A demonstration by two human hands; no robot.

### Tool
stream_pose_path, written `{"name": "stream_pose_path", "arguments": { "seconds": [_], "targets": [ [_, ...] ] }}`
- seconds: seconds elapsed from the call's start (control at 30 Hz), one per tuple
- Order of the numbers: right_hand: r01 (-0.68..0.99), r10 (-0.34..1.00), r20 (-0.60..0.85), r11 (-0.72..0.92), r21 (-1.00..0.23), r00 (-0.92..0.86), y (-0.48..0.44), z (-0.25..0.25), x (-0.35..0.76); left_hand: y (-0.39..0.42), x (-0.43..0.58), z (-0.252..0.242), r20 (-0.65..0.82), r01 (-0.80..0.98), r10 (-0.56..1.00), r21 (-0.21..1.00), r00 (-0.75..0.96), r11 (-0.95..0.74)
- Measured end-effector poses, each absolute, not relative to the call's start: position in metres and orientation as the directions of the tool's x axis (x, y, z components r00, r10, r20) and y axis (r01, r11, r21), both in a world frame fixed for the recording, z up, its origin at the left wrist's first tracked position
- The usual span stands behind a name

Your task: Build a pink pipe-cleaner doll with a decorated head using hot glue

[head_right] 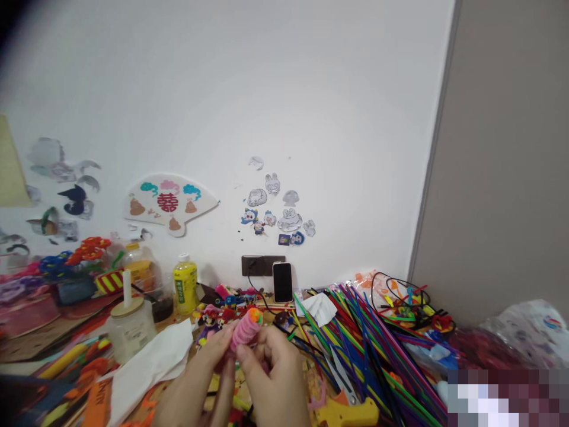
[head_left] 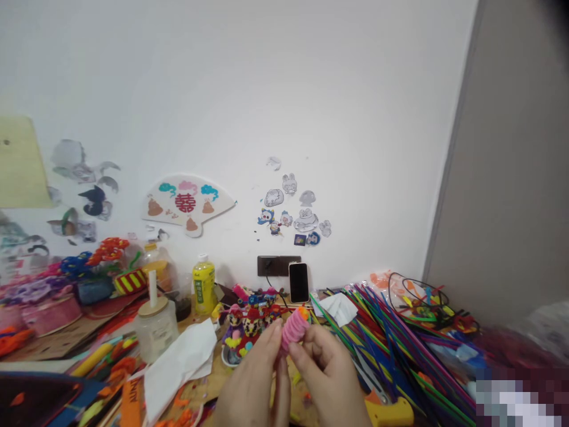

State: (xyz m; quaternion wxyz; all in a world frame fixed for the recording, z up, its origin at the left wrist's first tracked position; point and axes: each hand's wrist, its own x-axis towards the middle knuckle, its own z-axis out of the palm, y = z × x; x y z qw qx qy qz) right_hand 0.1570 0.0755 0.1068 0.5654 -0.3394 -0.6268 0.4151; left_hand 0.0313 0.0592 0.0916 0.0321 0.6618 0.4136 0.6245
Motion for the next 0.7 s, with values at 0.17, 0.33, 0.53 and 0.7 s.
{"name": "stream_pose_path", "arguments": {
  "seconds": [0.17, 0.33, 0.53, 0.7],
  "targets": [
    [0.042, 0.891, 0.445, 0.450, -0.892, -0.090, 0.078, 0.102, 0.158, 0.063, 0.033, 0.089, 0.789, 0.529, 0.595, 0.573, -0.151, -0.626],
    [0.213, 0.849, 0.522, 0.527, -0.823, -0.083, 0.074, 0.105, 0.160, 0.059, 0.034, 0.096, 0.723, 0.451, 0.655, 0.672, -0.222, -0.588],
    [0.253, 0.807, 0.573, 0.589, -0.767, -0.140, 0.076, 0.109, 0.163, 0.054, 0.038, 0.107, 0.607, 0.388, 0.767, 0.771, -0.207, -0.505],
    [-0.019, 0.815, 0.527, 0.539, -0.842, -0.242, 0.080, 0.113, 0.168, 0.047, 0.040, 0.117, 0.466, 0.205, 0.873, 0.877, -0.144, -0.434]
  ]
}}
